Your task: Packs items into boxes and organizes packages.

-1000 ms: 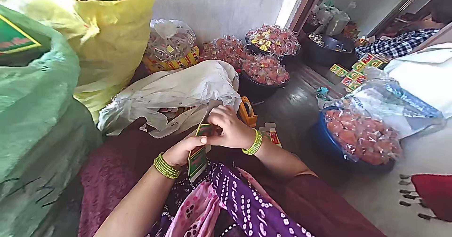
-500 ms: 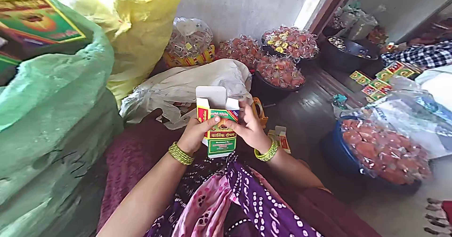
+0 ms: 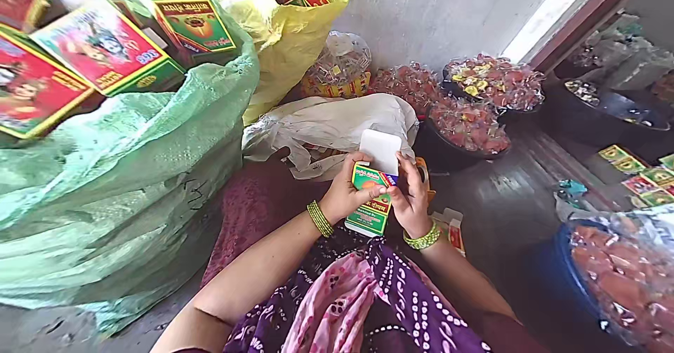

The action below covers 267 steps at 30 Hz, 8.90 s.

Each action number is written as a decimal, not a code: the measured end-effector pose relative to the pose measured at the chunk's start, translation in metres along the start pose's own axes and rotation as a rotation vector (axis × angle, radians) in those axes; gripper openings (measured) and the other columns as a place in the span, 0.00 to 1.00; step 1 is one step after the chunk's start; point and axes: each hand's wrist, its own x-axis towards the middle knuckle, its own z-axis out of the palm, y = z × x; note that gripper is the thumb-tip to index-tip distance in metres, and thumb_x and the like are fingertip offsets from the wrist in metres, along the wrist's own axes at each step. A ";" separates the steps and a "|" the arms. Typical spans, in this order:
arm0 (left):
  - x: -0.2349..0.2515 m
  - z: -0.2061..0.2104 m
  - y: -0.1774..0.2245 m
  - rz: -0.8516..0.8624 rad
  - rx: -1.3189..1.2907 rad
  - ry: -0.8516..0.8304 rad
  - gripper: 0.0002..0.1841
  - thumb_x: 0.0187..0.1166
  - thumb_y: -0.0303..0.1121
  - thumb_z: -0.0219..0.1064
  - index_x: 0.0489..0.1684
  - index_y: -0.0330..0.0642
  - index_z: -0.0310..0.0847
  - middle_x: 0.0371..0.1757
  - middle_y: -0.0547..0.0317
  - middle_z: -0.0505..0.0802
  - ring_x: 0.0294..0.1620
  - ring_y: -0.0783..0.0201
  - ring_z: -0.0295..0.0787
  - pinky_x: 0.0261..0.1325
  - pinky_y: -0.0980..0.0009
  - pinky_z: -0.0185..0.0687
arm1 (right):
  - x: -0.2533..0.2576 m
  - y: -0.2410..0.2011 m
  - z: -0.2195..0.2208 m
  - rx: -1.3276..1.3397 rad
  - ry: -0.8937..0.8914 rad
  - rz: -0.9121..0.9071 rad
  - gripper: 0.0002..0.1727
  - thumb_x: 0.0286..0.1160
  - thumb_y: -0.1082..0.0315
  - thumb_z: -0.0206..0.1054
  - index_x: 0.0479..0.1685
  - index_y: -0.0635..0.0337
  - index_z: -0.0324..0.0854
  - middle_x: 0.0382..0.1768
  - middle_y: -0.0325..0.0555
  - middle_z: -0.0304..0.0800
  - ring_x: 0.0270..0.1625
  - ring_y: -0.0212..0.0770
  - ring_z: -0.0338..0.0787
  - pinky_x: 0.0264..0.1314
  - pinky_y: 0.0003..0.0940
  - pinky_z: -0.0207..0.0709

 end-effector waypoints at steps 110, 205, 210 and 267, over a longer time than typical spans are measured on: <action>0.008 -0.005 -0.010 -0.342 0.086 0.071 0.14 0.92 0.39 0.53 0.67 0.48 0.74 0.43 0.56 0.93 0.38 0.62 0.94 0.43 0.62 0.94 | -0.078 0.174 -0.152 -0.961 -0.332 1.434 0.20 0.79 0.56 0.67 0.59 0.61 0.89 0.65 0.60 0.89 0.72 0.59 0.85 0.73 0.66 0.73; 0.053 -0.344 0.279 -0.762 1.682 0.331 0.40 0.73 0.65 0.66 0.84 0.56 0.70 0.83 0.33 0.73 0.80 0.27 0.69 0.71 0.18 0.56 | 0.371 -0.083 0.199 -0.251 -0.154 -0.139 0.19 0.90 0.60 0.55 0.62 0.64 0.84 0.53 0.58 0.92 0.57 0.49 0.91 0.66 0.49 0.79; 0.058 -0.344 0.266 -0.866 1.635 0.356 0.43 0.78 0.71 0.53 0.94 0.65 0.55 0.94 0.34 0.51 0.89 0.22 0.47 0.77 0.15 0.36 | 0.364 -0.084 0.188 -0.256 -0.257 -0.098 0.17 0.88 0.59 0.61 0.61 0.62 0.86 0.50 0.54 0.94 0.52 0.46 0.92 0.63 0.47 0.81; 0.019 0.001 -0.029 -0.550 0.404 -0.312 0.25 0.81 0.48 0.69 0.70 0.41 0.82 0.64 0.53 0.91 0.61 0.64 0.91 0.69 0.59 0.85 | -0.075 0.062 -0.163 -1.107 -0.206 1.079 0.25 0.93 0.59 0.49 0.71 0.70 0.79 0.60 0.67 0.89 0.66 0.63 0.89 0.72 0.60 0.77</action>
